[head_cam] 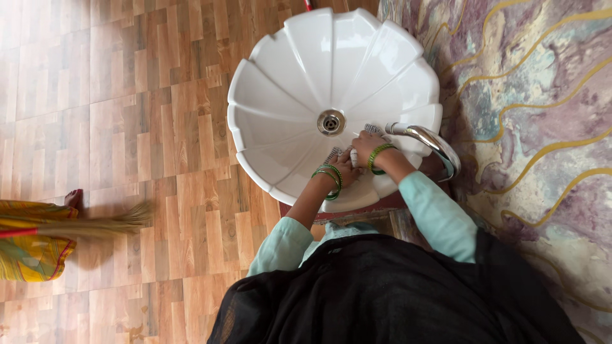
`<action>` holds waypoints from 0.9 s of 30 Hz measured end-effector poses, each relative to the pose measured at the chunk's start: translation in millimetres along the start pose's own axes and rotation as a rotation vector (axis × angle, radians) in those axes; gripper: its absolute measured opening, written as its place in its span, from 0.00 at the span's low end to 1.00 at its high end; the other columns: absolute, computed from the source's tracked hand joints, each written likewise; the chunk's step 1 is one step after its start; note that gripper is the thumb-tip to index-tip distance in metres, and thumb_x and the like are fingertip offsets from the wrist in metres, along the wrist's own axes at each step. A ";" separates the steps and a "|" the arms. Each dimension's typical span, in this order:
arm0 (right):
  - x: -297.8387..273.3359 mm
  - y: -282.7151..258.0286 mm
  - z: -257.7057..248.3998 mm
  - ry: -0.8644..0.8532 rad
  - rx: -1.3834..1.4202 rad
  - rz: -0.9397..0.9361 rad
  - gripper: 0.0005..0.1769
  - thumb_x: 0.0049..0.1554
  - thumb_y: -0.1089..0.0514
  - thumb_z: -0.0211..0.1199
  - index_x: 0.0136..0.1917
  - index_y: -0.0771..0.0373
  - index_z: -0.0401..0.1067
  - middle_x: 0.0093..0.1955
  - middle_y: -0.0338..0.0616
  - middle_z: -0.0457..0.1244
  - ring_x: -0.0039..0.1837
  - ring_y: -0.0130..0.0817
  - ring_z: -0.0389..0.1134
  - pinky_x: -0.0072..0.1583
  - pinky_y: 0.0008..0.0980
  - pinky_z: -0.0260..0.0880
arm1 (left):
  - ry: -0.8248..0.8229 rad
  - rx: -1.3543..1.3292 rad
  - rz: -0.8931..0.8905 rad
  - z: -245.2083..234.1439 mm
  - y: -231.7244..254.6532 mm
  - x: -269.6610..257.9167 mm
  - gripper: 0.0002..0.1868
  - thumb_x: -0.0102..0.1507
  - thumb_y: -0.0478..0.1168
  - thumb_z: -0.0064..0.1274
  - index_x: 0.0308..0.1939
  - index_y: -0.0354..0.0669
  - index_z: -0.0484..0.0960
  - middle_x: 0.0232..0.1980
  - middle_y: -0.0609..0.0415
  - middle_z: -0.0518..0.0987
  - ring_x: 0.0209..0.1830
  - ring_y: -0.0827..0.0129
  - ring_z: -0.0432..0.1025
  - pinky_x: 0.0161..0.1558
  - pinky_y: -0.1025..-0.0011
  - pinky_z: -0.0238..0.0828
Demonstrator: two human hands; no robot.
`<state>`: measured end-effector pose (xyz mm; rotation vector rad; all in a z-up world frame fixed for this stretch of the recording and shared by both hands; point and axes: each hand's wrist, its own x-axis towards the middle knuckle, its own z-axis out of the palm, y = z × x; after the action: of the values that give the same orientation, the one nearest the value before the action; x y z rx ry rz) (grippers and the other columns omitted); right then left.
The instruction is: The person wipes the inside and rim of a pedestal sink with a cloth, scrubbing different parts of the basin.
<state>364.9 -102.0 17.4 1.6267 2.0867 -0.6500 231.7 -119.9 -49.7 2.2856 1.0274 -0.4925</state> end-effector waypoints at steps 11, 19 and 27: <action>-62.0 2.7 6.4 -0.061 0.112 -0.231 0.26 0.54 0.51 0.62 0.65 0.56 0.69 0.62 0.52 0.63 0.66 0.49 0.64 0.67 0.45 0.65 | 0.138 -0.066 -0.058 4.6 3.7 -98.9 0.31 0.72 0.58 0.31 0.70 0.46 0.71 0.78 0.52 0.63 0.74 0.59 0.64 0.73 0.56 0.59; -20.3 -11.8 13.5 -0.032 0.097 -0.289 0.26 0.50 0.54 0.68 0.61 0.57 0.69 0.63 0.50 0.62 0.70 0.47 0.62 0.71 0.42 0.61 | 0.025 -0.208 -0.177 -26.4 14.2 -102.8 0.28 0.71 0.57 0.30 0.66 0.50 0.76 0.82 0.56 0.57 0.72 0.59 0.66 0.70 0.52 0.61; 55.1 -5.3 30.4 0.197 0.095 -0.230 0.31 0.50 0.60 0.65 0.67 0.58 0.66 0.68 0.55 0.58 0.69 0.54 0.61 0.70 0.47 0.61 | 0.196 -0.054 -0.417 -18.1 -12.4 -61.5 0.34 0.70 0.55 0.42 0.77 0.46 0.60 0.83 0.54 0.49 0.80 0.52 0.51 0.69 0.37 0.52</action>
<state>348.1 -78.2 -38.7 1.5697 2.4461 -0.6966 184.8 -135.6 -7.1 2.1027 1.6097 -0.4019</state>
